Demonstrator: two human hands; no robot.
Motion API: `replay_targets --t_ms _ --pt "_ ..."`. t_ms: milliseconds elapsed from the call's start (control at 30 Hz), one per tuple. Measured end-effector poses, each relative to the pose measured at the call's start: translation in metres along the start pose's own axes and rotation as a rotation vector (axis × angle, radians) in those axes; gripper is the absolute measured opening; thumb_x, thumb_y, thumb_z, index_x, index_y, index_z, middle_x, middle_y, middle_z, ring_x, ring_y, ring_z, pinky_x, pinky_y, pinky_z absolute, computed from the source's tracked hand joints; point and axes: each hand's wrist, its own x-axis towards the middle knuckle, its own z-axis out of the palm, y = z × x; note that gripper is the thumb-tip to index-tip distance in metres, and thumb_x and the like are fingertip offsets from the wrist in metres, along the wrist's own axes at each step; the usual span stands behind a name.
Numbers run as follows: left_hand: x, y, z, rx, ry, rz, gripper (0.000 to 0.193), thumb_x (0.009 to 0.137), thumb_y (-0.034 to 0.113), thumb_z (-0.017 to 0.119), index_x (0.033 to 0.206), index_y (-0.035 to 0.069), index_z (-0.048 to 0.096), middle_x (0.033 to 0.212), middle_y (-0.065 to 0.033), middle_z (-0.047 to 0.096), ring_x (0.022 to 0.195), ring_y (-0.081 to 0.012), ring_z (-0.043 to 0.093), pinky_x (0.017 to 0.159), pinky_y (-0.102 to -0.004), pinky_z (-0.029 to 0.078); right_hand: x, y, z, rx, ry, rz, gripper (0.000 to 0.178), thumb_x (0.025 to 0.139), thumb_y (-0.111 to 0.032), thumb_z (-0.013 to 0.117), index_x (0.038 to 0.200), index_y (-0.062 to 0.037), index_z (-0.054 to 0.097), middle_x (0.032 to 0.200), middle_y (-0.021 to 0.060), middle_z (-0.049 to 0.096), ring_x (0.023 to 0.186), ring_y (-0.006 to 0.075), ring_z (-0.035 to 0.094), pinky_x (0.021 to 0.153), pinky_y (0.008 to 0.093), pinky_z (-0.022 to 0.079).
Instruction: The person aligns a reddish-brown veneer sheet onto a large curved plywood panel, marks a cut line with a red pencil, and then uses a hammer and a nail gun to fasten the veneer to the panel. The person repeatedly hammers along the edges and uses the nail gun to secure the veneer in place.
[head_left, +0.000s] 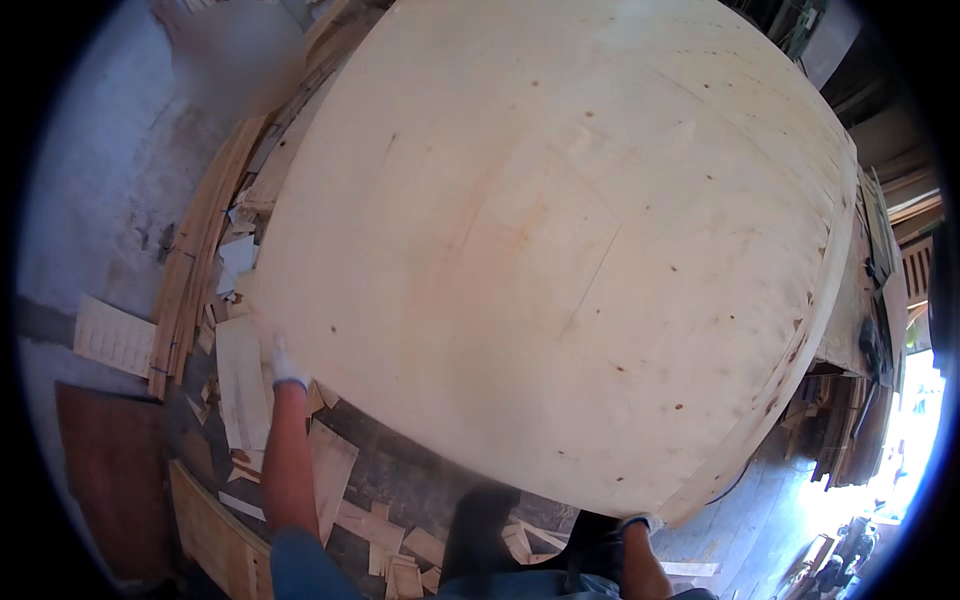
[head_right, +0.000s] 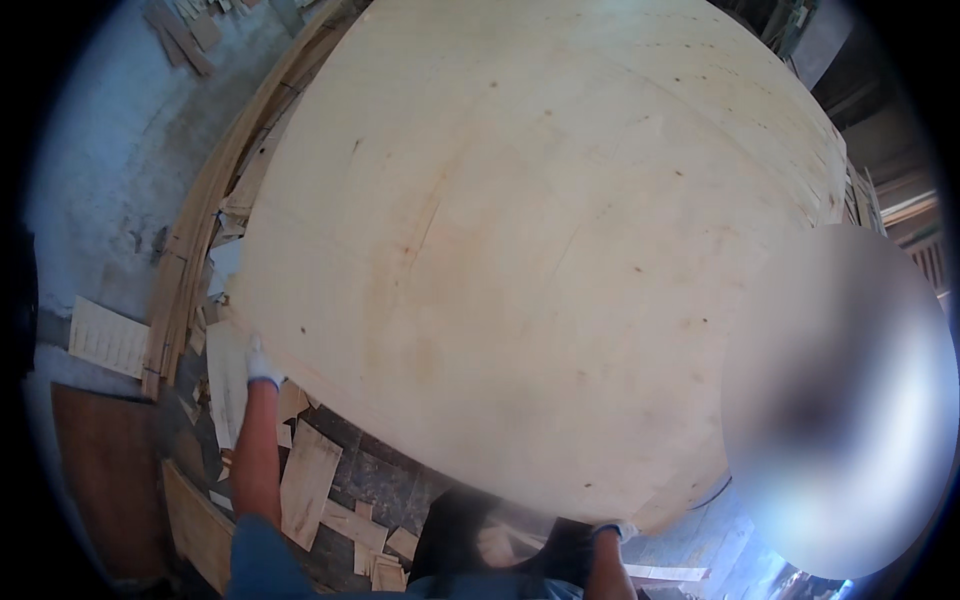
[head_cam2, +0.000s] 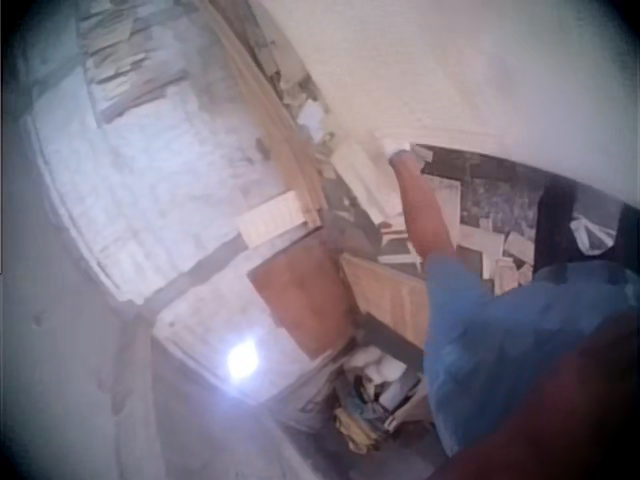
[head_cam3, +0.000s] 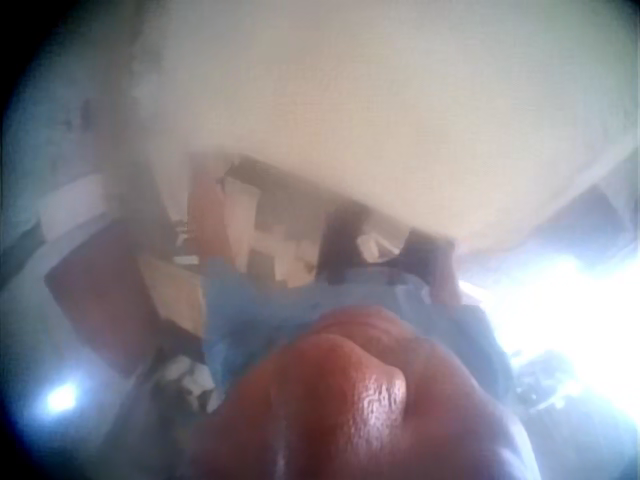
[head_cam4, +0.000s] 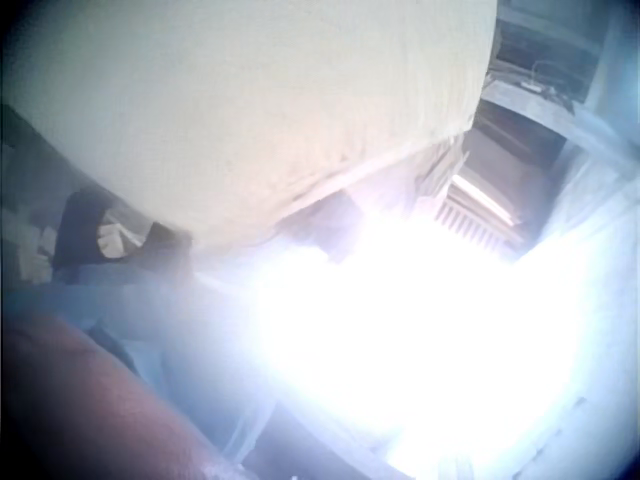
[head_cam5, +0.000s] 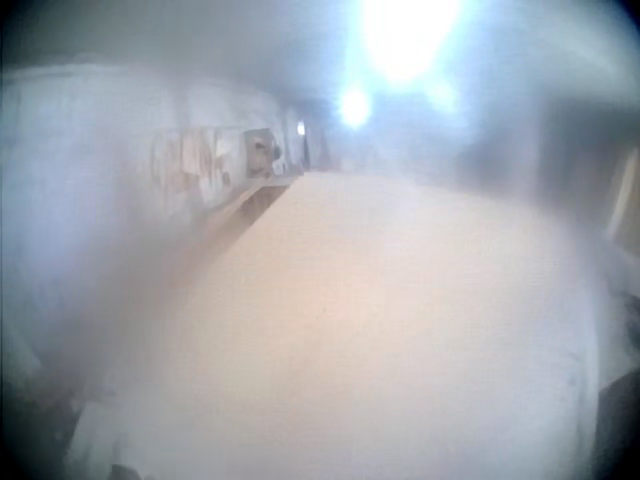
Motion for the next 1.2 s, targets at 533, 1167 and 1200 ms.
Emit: replay_targets --t_ms 533,1167,1200 --pt "-0.089 0.036 0.058 0.565 -0.174 0.341 0.053 0.11 0.044 0.045 0.142 0.003 0.054 0.137 -0.0149 0.06 0.128 -0.0261 0.058 0.107 -0.0452 0.05 -0.235 -0.109 -0.014 -0.239 -0.01 -0.262 0.057 0.106 -0.061 0.045 0.133 -0.0122 0.057 0.118 0.0077 0.066 0.104 0.0246 0.065 0.08 0.0357 0.055" --pt "-0.345 -0.057 0.214 -0.117 -0.339 -0.5 0.056 0.1 0.045 0.063 0.142 0.009 0.054 0.147 -0.013 0.055 0.136 -0.0329 0.051 0.113 -0.0547 0.044 -0.007 -0.423 -0.092 0.398 -0.001 -0.231 0.056 0.104 -0.059 0.054 0.13 -0.0112 0.066 0.121 0.0058 0.075 0.112 0.022 0.07 0.095 0.0434 0.056" --pt "-0.362 -0.074 0.221 -0.12 -0.318 -0.56 0.057 0.1 0.045 0.064 0.143 0.009 0.053 0.149 -0.0137 0.053 0.138 -0.0336 0.049 0.115 -0.0556 0.042 0.012 -0.408 -0.095 0.448 -0.058 -0.191 0.055 0.104 -0.058 0.054 0.132 -0.0123 0.065 0.124 0.0057 0.073 0.116 0.0232 0.069 0.097 0.045 0.054"
